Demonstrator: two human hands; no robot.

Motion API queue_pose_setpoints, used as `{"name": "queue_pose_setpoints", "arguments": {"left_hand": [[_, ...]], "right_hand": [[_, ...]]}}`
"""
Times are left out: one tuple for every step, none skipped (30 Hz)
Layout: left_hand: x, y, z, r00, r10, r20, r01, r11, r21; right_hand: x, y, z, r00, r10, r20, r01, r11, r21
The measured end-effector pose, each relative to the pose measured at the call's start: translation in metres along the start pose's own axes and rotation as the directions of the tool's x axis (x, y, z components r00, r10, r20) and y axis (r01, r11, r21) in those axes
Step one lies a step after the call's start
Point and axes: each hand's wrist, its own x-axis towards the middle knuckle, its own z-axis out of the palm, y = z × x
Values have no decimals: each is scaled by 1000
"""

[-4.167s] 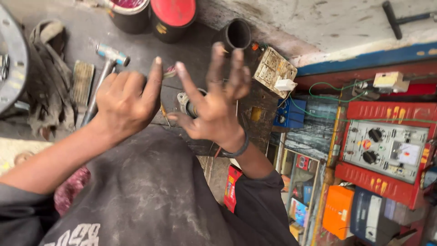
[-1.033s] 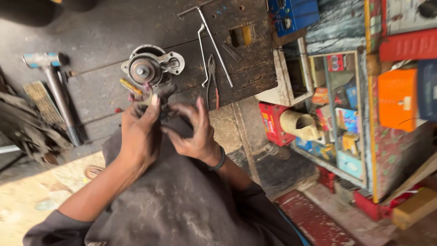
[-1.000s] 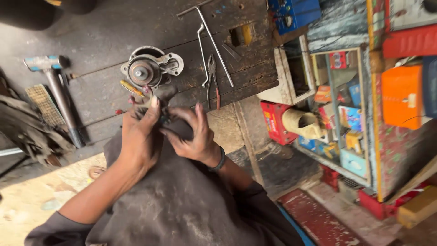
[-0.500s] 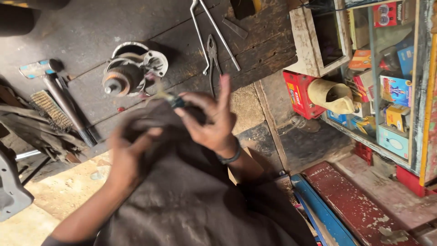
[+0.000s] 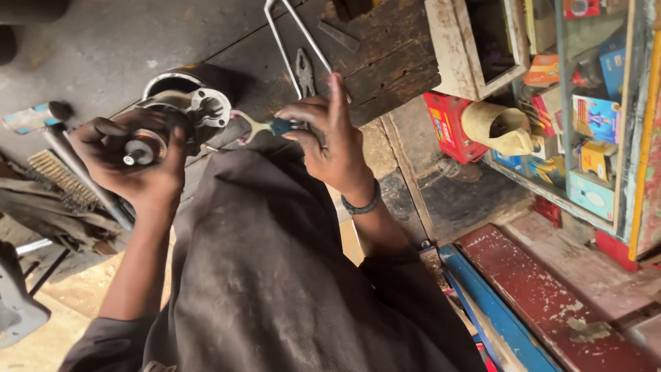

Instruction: Cleaning, greasing, and assembling a motorcycle starter motor armature into its housing.

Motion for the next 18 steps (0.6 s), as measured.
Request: {"name": "queue_pose_setpoints", "arguments": {"left_hand": [[2, 5, -3, 1000, -6, -2, 6, 1000, 8], [5, 10, -5, 999, -10, 39, 12, 999, -41], [8, 15, -8, 996, -13, 88, 21, 996, -91], [11, 17, -10, 995, -19, 94, 27, 996, -85], [15, 18, -11, 994, 32, 105, -20, 994, -109], [19, 18, -11, 990, 83, 114, -67, 989, -133], [25, 22, -15, 989, 78, 128, -60, 989, -134], [30, 26, -18, 981, 142, 129, -126, 985, -121], [35, 30, -22, 970, 204, 132, -190, 976, -109], [36, 25, -28, 969, 197, 146, -182, 977, -111], [36, 21, -34, 959, 239, 150, -223, 968, -116], [36, 17, -41, 947, 280, 155, -263, 957, -121], [39, 18, -42, 947, 280, 159, -264, 957, -117], [42, 20, -44, 942, 284, 179, -265, 957, -120], [45, 22, -46, 937, 289, 196, -269, 956, -119], [45, 25, -47, 937, 290, 196, -272, 956, -110], [44, 27, -46, 942, 264, 208, -251, 964, -88], [43, 30, -45, 947, 238, 218, -229, 971, -66]], "right_hand": [[5, -1, 4, 1000, 4, 4, -4, 1000, 8], [11, -3, 8, 999, -30, 33, 30, 1000, 3], [14, -5, 11, 997, -59, 55, 59, 998, -5], [14, 0, 17, 997, -50, 54, 50, 999, 0], [14, 5, 23, 993, -74, 92, 74, 997, 6], [13, 10, 28, 987, -98, 130, 98, 995, 12], [16, 13, 33, 989, -85, 123, 85, 996, 10], [19, 17, 38, 981, -108, 159, 108, 994, 11], [20, 20, 43, 972, -129, 195, 129, 992, 15], [21, 23, 49, 975, -114, 190, 114, 993, 13], [22, 26, 53, 966, -135, 221, 132, 991, 26], [23, 29, 59, 955, -155, 252, 150, 988, 40], [25, 28, 58, 956, -155, 249, 149, 988, 43], [28, 25, 58, 949, -163, 268, 155, 987, 52], [31, 23, 59, 941, -177, 287, 165, 984, 64], [32, 23, 61, 941, -182, 285, 168, 983, 73], [32, 23, 63, 940, -199, 279, 189, 980, 62], [32, 23, 64, 937, -215, 274, 209, 977, 52]]}}
